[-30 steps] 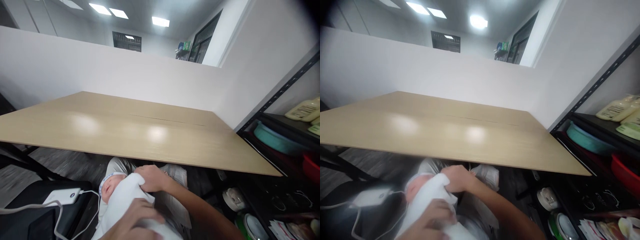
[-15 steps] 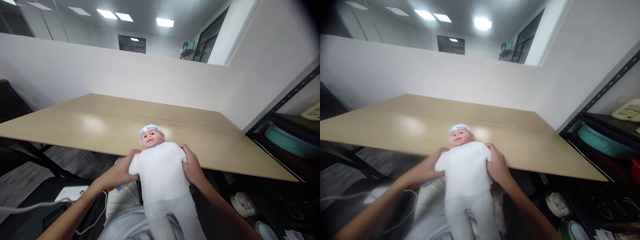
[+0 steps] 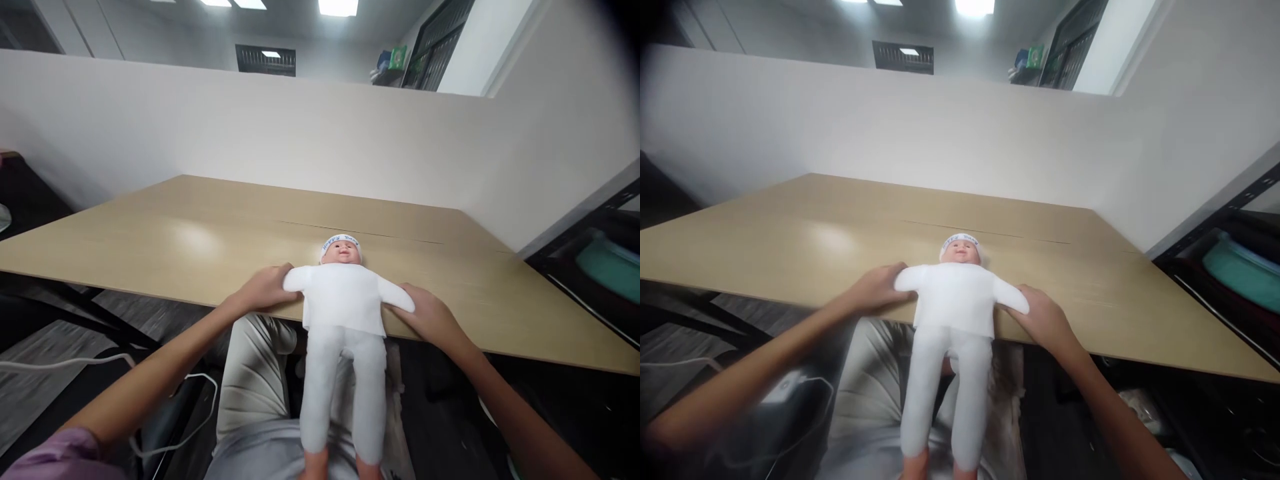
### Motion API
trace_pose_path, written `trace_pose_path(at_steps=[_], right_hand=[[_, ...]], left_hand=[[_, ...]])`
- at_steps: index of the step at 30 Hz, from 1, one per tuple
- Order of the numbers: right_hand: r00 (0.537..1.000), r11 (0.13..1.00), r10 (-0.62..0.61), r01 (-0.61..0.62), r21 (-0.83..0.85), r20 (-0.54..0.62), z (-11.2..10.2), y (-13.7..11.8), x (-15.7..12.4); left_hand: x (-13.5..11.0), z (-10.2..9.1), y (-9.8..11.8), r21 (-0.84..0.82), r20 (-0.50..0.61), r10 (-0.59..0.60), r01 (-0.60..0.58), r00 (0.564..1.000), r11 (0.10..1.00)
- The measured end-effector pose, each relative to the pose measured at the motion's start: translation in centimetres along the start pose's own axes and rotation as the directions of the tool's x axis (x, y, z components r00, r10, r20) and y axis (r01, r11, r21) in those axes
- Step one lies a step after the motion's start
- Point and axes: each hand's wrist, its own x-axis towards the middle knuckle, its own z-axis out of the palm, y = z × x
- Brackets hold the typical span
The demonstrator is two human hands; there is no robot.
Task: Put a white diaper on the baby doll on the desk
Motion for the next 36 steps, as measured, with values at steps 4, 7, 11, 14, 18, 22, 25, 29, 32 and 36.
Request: trace_pose_path(at_steps=[4,7,11,14,18,22,25,29,32,36], right_hand=[[0.998,0.998,0.050,-0.048,0.039,-0.037,2.3,2.1,2.2],[0.994,0.998,0.052,-0.049,0.032,-0.099,4.2,3.2,5.2],[0.993,1.000,0.009,-0.007,0.016,-0.117,5.6,4.3,9.9],[0.993,0.998,-0.044,0.047,0.029,-0.111,6.0,5.1,13.1],[0.990,0.997,-0.059,0.065,0.039,-0.131,6.7,6.1,17.6],[0.989,0.996,-0.057,0.065,0.056,-0.138,7.5,7.4,22.2],[0.980,0.997,-0.057,0.067,0.044,-0.188,8.1,8.4,25.4],[0.942,0.993,-0.117,0.114,-0.026,-0.314,8.8,9.9,27.9],[0.939,0.991,-0.133,0.119,-0.066,-0.316,9.4,10.7,28.4],[0.925,0.989,-0.129,0.091,-0.119,-0.356,10.1,11.2,28.2]], left_hand=[[2.2,0.4,-2.6,0.055,-0.068,-0.014,0.018,0.998,0.998],[5.3,1.0,-5.0,0.126,-0.082,0.025,-0.015,0.996,0.992],[10.0,1.0,-7.6,0.175,-0.099,0.066,-0.048,0.993,0.983],[13.1,0.6,-9.2,0.151,-0.103,0.068,-0.052,0.992,0.987],[16.9,0.4,-11.2,0.150,-0.164,0.057,-0.032,0.985,0.988],[20.5,0.7,-13.1,0.177,-0.253,0.075,-0.030,0.965,0.984],[22.7,1.0,-14.3,0.180,-0.344,0.056,0.008,0.937,0.984],[24.3,1.5,-15.8,0.119,-0.443,0.017,0.040,0.896,0.992],[24.8,1.7,-16.8,0.114,-0.484,-0.008,0.072,0.875,0.991],[24.9,1.9,-17.6,0.093,-0.511,-0.086,0.154,0.855,0.984]])
